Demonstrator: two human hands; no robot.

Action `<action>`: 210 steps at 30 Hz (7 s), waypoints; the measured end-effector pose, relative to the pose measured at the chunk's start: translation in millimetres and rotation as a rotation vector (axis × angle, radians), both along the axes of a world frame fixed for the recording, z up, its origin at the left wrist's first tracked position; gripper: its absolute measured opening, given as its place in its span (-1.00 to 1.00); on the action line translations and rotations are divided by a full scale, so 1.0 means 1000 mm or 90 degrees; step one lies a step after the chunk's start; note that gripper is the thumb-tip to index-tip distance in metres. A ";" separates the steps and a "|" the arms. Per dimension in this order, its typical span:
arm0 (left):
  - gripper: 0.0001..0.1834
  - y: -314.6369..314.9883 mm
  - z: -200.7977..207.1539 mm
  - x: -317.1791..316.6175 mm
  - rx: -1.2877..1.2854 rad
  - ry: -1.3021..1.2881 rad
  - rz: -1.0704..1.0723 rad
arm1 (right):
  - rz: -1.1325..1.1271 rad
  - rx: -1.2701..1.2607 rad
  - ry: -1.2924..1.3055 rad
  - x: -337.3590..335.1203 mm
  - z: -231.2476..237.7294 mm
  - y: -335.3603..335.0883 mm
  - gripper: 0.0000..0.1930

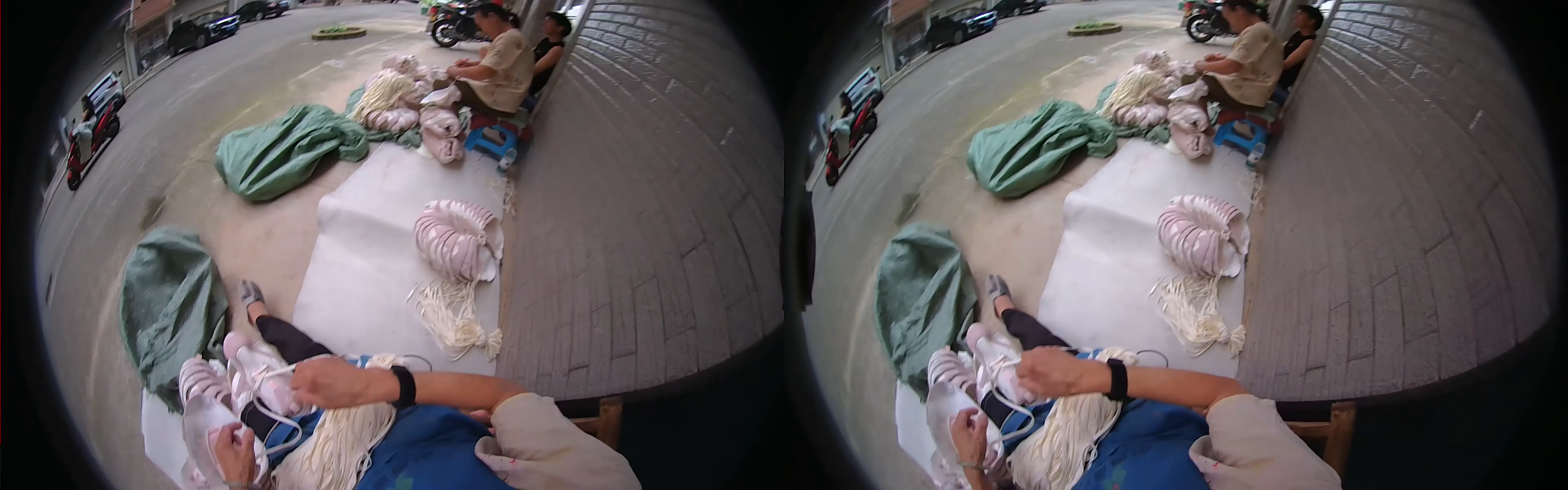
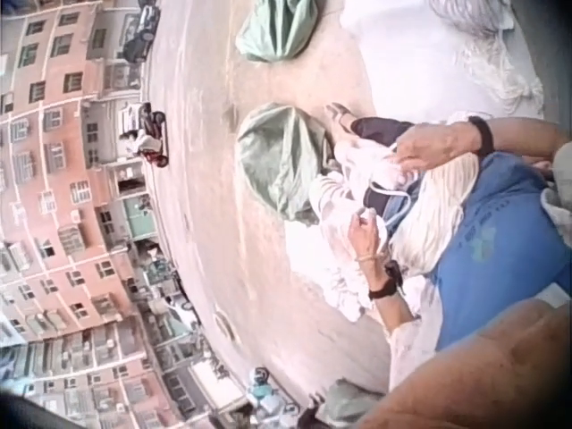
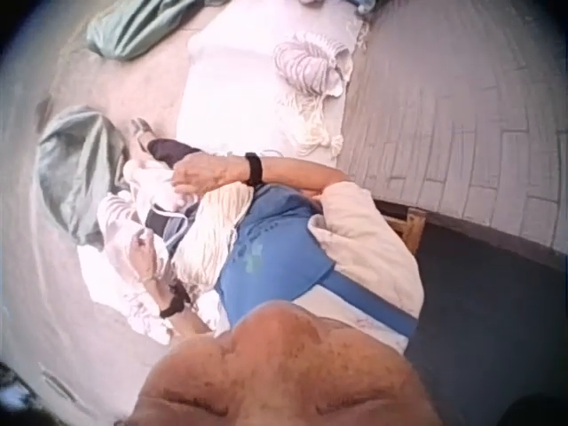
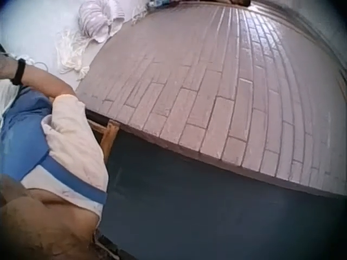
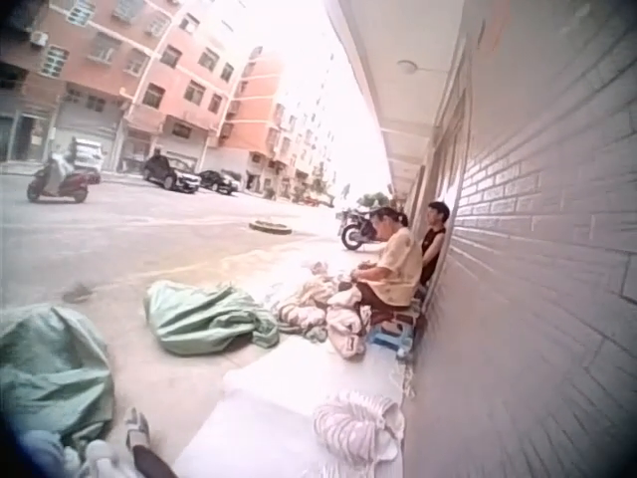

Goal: The recorder is threading laces through the eyelets of shoe uppers.

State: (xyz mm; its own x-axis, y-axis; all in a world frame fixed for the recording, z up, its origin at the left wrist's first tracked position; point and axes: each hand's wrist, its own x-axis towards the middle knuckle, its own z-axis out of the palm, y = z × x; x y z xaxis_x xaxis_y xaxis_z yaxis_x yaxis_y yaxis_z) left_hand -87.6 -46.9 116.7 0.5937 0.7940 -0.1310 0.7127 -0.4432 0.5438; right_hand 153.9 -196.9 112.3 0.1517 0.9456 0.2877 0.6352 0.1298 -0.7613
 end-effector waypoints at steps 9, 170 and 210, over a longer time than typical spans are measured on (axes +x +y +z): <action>-0.79 0.014 -0.050 0.053 -0.053 -0.279 0.037 | -0.085 -0.193 -0.110 0.064 -0.036 0.041 -0.79; -0.63 0.025 -0.114 0.084 0.119 0.078 -0.126 | -0.064 -0.227 -0.038 -0.003 -0.120 0.049 -0.61; -0.80 0.049 -0.092 0.052 0.034 0.058 -0.004 | 0.036 -0.228 -0.296 0.049 -0.073 0.054 -0.95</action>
State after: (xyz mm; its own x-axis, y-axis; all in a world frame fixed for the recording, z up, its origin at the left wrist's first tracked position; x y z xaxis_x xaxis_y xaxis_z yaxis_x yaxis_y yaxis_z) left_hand -35.9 1.8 24.7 0.5864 0.7975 -0.1416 0.7550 -0.4749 0.4522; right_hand 202.6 -142.8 39.3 0.0333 0.9991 -0.0272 0.9125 -0.0415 -0.4070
